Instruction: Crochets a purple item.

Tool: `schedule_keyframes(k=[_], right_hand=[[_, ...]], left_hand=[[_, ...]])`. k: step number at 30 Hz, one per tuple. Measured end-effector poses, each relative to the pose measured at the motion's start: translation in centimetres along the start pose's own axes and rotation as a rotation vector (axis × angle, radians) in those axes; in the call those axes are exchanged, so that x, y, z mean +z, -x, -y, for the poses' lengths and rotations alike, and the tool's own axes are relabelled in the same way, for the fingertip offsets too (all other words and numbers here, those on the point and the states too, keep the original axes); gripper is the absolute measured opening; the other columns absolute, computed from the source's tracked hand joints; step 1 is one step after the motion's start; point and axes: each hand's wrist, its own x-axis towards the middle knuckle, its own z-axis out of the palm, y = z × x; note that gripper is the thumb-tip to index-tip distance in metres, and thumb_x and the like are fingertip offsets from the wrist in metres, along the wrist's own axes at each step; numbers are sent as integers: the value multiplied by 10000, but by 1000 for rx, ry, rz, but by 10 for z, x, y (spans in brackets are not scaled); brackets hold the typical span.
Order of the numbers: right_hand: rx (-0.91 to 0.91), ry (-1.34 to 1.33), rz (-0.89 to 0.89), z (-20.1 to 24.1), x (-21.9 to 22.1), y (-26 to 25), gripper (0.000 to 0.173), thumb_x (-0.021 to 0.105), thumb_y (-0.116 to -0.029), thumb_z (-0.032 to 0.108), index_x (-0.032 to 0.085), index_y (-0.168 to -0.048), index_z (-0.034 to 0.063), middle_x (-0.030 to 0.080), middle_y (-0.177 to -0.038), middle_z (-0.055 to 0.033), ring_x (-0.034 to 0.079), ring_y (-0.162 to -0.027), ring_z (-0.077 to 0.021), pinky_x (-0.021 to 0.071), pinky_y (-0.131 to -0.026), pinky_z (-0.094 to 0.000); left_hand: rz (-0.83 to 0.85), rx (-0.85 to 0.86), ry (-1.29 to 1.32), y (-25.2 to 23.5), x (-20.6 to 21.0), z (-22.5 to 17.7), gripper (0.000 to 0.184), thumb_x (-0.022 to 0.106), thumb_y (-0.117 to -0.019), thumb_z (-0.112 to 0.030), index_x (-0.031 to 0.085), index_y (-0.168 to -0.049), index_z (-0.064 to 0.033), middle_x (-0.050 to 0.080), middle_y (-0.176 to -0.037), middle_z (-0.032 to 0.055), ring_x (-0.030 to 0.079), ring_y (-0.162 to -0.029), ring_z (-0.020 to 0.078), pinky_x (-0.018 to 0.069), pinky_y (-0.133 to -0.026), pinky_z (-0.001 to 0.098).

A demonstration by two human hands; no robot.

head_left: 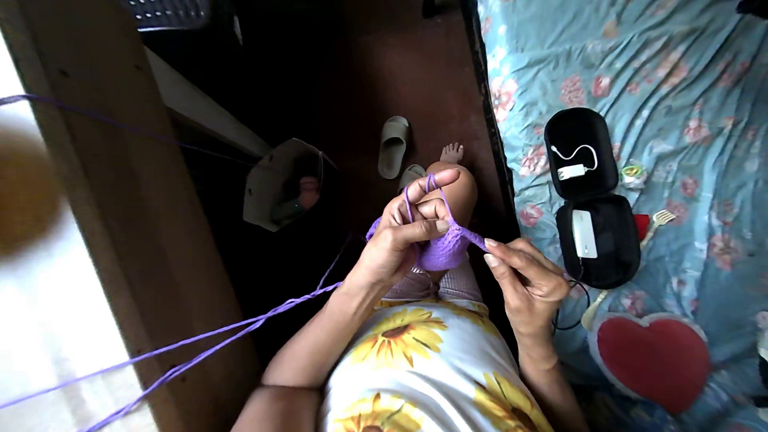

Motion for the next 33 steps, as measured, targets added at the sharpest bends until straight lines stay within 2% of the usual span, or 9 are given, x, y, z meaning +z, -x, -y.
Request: schedule_keyframes(k=[4,9,12,17,22,25,28,30,33], right_hand=[[83,-108,-12,-1,3,3,143,702,-949,59,801,-1052,65,712,-891,15,642,-833,-5,557,-776,-158],[238,-218,18,1,2,3,159,700,-932,44,800,-1056,49,735,-910,22,625,-760,21,531,-671,-137],[212,-124,33,5,2,2,160,690,-933,20,793,-1054,9,735,-916,-9,643,-814,1,558,-748,-151],[162,-17,-1,5,7,1,164,689,-916,-1,793,-1043,-9,709,-869,-20,624,-790,9,543,-731,-127],[143,2,6,3,10,2,154,690,-916,5,793,-1030,-14,701,-858,-20,618,-782,10,541,-734,-128],[309,-239,25,2,11,2,177,672,-924,-5,784,-1059,11,743,-907,4,619,-739,28,530,-672,-134],[613,-624,41,8,16,-2,212,622,-925,-20,759,-1076,40,686,-775,28,465,-547,58,353,-476,-115],[717,-767,60,10,17,-5,220,602,-934,-11,731,-1099,57,655,-736,16,440,-512,56,326,-446,-110],[755,-831,58,13,18,-7,237,603,-934,0,718,-1130,69,651,-738,-1,439,-498,46,332,-441,-109]], left_hand=[[-5,3,27,1,0,1,531,566,-880,20,541,-1400,-86,686,-768,18,656,-675,70,564,-677,226],[-31,11,-39,1,-1,-1,540,551,-879,22,526,-1410,-79,679,-772,16,650,-668,64,562,-659,217],[-58,25,-186,2,-2,-6,573,515,-890,15,476,-1456,-65,681,-800,10,635,-668,50,547,-634,200],[-73,38,-319,3,-2,-12,748,604,-866,101,372,-1558,-63,701,-869,28,648,-672,60,570,-648,197],[-141,65,-436,5,2,-13,847,632,-840,149,332,-1593,-96,707,-822,40,644,-628,68,567,-621,196],[-152,97,-403,6,5,-10,844,638,-836,135,344,-1590,-107,688,-790,25,622,-616,61,548,-607,192],[-169,60,-251,6,7,-6,831,643,-842,124,368,-1584,-131,692,-773,26,632,-621,65,562,-630,210],[-188,13,-164,5,7,-1,800,633,-839,103,395,-1567,-128,703,-769,23,646,-640,64,568,-657,220],[-216,-61,-79,7,8,6,753,620,-824,91,454,-1527,-119,709,-766,31,668,-682,76,574,-705,247]])
